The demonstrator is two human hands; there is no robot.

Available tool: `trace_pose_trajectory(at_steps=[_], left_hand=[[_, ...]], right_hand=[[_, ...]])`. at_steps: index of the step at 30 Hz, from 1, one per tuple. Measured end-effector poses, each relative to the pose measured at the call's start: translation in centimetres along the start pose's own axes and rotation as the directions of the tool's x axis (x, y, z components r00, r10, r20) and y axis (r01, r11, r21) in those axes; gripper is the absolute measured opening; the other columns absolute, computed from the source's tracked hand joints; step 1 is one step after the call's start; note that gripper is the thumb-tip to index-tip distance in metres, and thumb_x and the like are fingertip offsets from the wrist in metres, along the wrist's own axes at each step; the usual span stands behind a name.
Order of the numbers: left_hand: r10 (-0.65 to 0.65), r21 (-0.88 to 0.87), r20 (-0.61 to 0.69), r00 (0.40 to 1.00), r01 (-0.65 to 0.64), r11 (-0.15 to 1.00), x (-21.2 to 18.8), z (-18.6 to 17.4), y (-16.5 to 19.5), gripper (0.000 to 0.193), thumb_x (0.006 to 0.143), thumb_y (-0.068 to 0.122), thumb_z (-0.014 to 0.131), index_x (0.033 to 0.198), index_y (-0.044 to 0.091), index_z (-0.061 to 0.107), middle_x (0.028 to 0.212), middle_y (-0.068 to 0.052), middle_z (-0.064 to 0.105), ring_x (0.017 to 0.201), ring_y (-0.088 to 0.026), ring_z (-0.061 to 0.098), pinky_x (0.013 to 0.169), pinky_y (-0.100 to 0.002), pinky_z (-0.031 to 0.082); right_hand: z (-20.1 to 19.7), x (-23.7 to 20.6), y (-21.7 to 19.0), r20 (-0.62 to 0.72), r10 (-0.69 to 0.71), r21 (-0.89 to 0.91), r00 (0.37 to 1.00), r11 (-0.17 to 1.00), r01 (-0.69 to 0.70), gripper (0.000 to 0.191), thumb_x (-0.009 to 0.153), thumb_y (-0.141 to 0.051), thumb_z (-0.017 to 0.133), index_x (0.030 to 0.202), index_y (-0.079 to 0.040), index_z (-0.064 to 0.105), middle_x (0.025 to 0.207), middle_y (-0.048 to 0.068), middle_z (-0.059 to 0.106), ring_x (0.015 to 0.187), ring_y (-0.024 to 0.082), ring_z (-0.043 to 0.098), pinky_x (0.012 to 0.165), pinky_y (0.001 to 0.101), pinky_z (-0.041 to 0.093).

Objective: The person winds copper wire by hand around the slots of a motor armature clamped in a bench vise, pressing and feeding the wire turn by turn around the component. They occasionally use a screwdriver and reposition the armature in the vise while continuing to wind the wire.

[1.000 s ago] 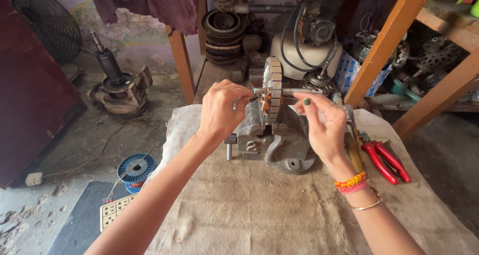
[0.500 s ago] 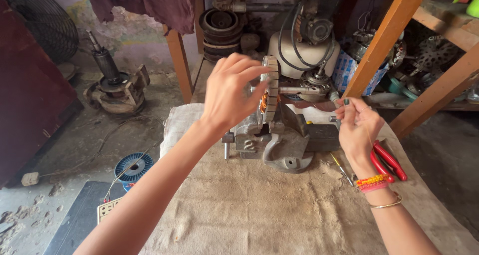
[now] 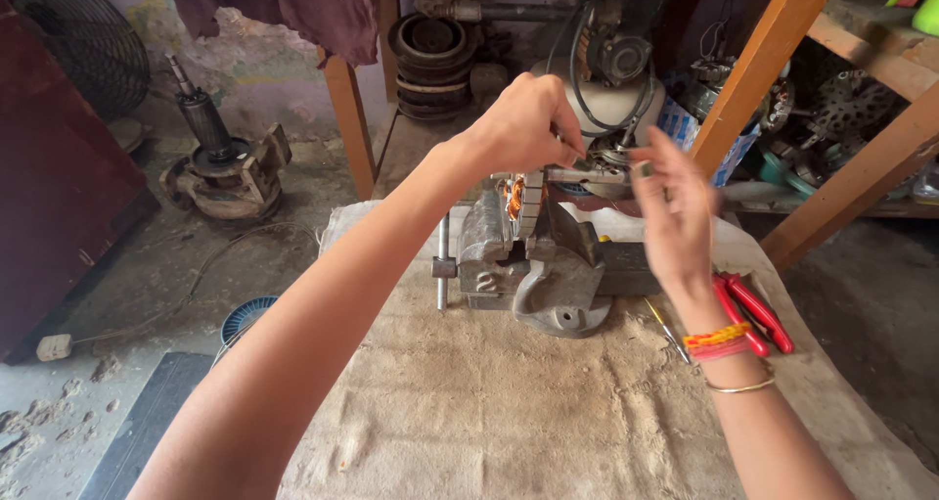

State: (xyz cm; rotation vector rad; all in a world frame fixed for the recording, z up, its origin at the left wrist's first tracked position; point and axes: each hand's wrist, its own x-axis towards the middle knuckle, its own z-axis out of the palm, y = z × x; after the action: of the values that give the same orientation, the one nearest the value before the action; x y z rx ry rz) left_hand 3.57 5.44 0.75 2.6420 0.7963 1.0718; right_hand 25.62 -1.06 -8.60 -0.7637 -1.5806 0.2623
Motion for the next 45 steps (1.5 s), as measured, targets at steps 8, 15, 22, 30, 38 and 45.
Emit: trace_pose_trajectory(at_steps=[8,15,22,30,38,45], left_hand=[[-0.107,-0.079,-0.065,0.992,0.102,0.992,-0.3,0.1,0.0,0.017,0.067,0.007,0.085,0.084,0.008,0.083,0.078,-0.009,0.079,0.07,-0.018,0.077,0.07,-0.03,0.061],[-0.014,-0.068,-0.266,0.964,-0.004,0.998,-2.8,-0.7,0.3,0.014,0.077,0.005,0.083,0.091,0.007,0.081,0.086,-0.009,0.079,0.08,-0.02,0.075,0.08,-0.034,0.059],[-0.015,-0.012,-0.457,0.889,0.01,1.0,-6.9,-1.3,1.4,0.018,0.076,-0.001,0.08,0.093,0.006,0.081,0.097,-0.007,0.077,0.098,-0.022,0.07,0.087,-0.035,0.057],[0.006,0.061,-0.542,0.84,0.033,0.998,-9.1,-0.4,2.1,0.019,0.077,-0.005,0.079,0.094,0.003,0.08,0.098,-0.007,0.077,0.096,-0.023,0.067,0.085,-0.035,0.057],[0.038,0.299,-0.495,0.868,0.129,0.945,-11.8,-0.3,0.8,0.015,0.076,-0.002,0.077,0.089,0.005,0.08,0.096,-0.005,0.077,0.094,-0.024,0.065,0.085,-0.037,0.053],[0.177,0.43,-0.423,0.889,0.025,0.902,-12.4,-0.1,1.0,0.014,0.076,0.0,0.079,0.089,0.004,0.079,0.096,-0.002,0.076,0.093,-0.022,0.064,0.082,-0.036,0.048]], right_hand=[[5.4,0.9,-0.6,0.173,0.066,-0.443,0.983,0.896,0.018,0.044,0.102,-0.042,0.06,0.118,-0.005,0.076,0.116,0.015,0.071,0.121,0.024,0.056,0.107,0.0405,0.019],[5.7,0.6,-0.4,0.113,0.071,-0.38,0.991,0.925,-0.023,0.03,0.093,-0.031,0.063,0.109,-0.01,0.078,0.11,0.007,0.077,0.114,0.015,0.062,0.107,0.0388,0.022],[5.8,0.4,-0.4,0.088,0.057,-0.384,0.995,0.923,-0.019,0.027,0.094,-0.03,0.065,0.108,-0.012,0.079,0.109,0.006,0.077,0.115,0.016,0.061,0.108,0.0374,0.023],[5.7,0.5,0.1,0.096,0.026,-0.41,0.995,0.912,0.016,0.026,0.094,-0.032,0.071,0.109,-0.012,0.079,0.11,0.006,0.076,0.112,0.017,0.06,0.106,0.0381,0.023],[5.7,0.1,-2.5,0.078,-0.08,-0.408,0.994,0.907,0.105,0.034,0.092,-0.025,0.075,0.124,-0.012,0.074,0.119,0.008,0.076,0.116,0.019,0.06,0.109,0.0396,0.023],[4.3,-1.3,-6.6,0.209,-0.343,-0.147,0.916,0.915,0.376,0.04,0.09,-0.01,0.077,0.129,-0.006,0.069,0.118,0.013,0.067,0.111,0.022,0.064,0.093,0.0327,0.054]])
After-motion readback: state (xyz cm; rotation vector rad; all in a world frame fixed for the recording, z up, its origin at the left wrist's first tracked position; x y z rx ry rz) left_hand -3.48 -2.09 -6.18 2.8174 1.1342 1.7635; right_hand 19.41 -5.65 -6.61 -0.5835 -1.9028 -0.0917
